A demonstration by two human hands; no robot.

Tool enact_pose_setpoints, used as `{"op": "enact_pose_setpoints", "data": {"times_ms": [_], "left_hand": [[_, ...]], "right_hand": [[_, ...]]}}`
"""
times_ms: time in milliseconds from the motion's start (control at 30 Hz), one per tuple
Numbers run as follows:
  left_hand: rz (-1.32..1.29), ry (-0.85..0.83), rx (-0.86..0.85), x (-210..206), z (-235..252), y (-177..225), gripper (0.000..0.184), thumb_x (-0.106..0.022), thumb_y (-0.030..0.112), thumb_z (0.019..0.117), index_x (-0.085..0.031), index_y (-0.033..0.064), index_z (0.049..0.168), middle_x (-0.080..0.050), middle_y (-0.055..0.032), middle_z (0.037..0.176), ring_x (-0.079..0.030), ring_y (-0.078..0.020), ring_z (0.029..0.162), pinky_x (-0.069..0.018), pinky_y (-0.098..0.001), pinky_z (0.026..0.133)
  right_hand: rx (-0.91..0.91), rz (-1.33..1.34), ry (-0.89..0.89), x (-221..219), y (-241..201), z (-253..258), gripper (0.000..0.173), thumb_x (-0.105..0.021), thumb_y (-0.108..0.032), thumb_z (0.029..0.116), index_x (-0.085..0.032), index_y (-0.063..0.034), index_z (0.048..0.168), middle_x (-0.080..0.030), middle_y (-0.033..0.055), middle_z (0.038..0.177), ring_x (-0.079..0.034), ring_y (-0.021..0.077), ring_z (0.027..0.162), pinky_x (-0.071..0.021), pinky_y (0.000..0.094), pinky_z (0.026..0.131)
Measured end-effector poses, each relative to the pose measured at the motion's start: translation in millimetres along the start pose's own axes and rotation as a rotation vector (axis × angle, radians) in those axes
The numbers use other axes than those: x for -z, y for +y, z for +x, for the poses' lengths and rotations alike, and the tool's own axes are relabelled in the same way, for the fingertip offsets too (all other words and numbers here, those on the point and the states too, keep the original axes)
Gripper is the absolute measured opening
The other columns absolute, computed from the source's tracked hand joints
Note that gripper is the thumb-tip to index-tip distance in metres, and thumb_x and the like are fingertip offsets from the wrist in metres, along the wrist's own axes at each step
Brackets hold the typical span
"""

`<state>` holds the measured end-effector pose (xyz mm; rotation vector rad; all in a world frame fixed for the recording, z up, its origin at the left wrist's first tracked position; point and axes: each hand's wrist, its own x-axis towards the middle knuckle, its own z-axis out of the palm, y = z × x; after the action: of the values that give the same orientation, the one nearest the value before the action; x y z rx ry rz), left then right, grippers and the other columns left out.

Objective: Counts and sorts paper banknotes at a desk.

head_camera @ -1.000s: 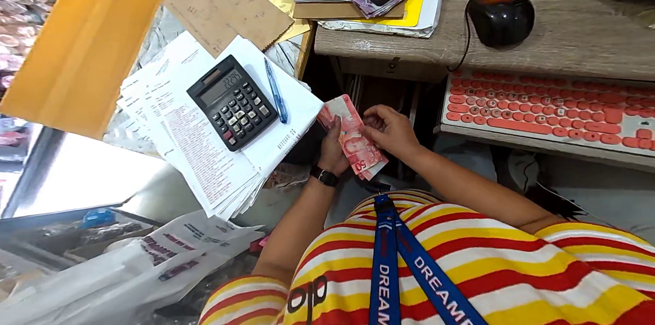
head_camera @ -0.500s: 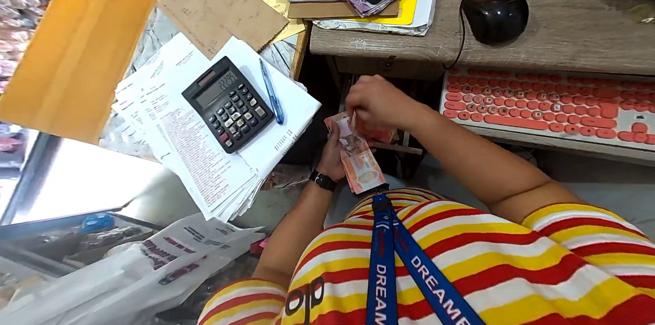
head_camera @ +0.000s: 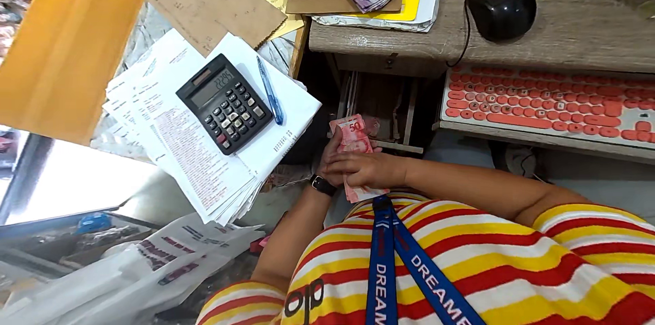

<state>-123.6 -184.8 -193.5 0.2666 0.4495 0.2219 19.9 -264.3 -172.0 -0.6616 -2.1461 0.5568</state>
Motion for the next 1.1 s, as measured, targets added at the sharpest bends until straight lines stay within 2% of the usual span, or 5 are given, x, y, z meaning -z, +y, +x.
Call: {"op": "enact_pose_setpoints", "data": {"times_ms": [133, 200, 400, 900, 1100], "left_hand": [[0.094, 0.263, -0.172, -21, -15, 2, 0.031, -0.040, 0.026, 0.1062, -0.068, 0.0139, 0.099, -0.075, -0.0044, 0.085, -0.073, -0.0125, 0.076, -0.0621, -0.0290, 0.069], [0.177, 0.440, -0.269, -21, -16, 8, 0.032, -0.028, 0.013, 0.1094, -0.057, 0.0100, 0.123, -0.072, -0.0059, 0.091, -0.072, -0.0157, 0.079, -0.0617, -0.0325, 0.074], [0.372, 0.692, -0.485, -15, -16, 16, 0.028, -0.034, 0.011, 0.1106, -0.052, 0.0056, 0.131, -0.068, -0.0033, 0.084, -0.070, -0.0129, 0.073, -0.0611, -0.0293, 0.071], [0.710, 0.697, -0.484, -27, 3, 9, 0.039, -0.062, 0.015, 0.1017, -0.052, -0.0019, 0.135, -0.068, -0.0073, 0.108, -0.065, -0.0100, 0.090, -0.0562, -0.0309, 0.084], [0.778, 0.509, -0.497, -44, 24, 0, 0.053, -0.082, 0.006, 0.0819, -0.054, -0.0008, 0.127, -0.068, -0.0055, 0.098, -0.066, -0.0088, 0.080, -0.0589, -0.0284, 0.073]], "right_hand": [[-0.193, -0.085, 0.330, 5, 14, -1, 0.019, -0.056, 0.006, 0.0955, -0.072, 0.0056, 0.104, -0.070, 0.0213, 0.124, -0.068, 0.0319, 0.117, -0.0539, 0.0416, 0.103], [-0.641, -0.185, 0.407, 26, 41, -4, 0.026, -0.052, 0.005, 0.0977, -0.069, 0.0086, 0.117, -0.067, 0.0239, 0.128, -0.064, 0.0350, 0.122, -0.0495, 0.0444, 0.108], [-1.764, -0.046, -0.382, 31, 120, -4, 0.038, -0.057, -0.013, 0.1026, -0.058, 0.0125, 0.131, -0.054, 0.0302, 0.142, -0.051, 0.0434, 0.136, -0.0407, 0.0617, 0.110], [-1.404, -0.160, 0.084, 104, 98, 5, 0.036, -0.071, -0.010, 0.0938, -0.065, 0.0036, 0.126, -0.066, 0.0287, 0.123, -0.061, 0.0458, 0.118, -0.0454, 0.0648, 0.102], [-1.159, 0.393, 0.391, 75, 38, 17, 0.022, -0.072, -0.001, 0.0908, -0.062, 0.0048, 0.109, -0.065, 0.0039, 0.077, -0.059, 0.0065, 0.064, -0.0526, 0.0249, 0.064]]}}
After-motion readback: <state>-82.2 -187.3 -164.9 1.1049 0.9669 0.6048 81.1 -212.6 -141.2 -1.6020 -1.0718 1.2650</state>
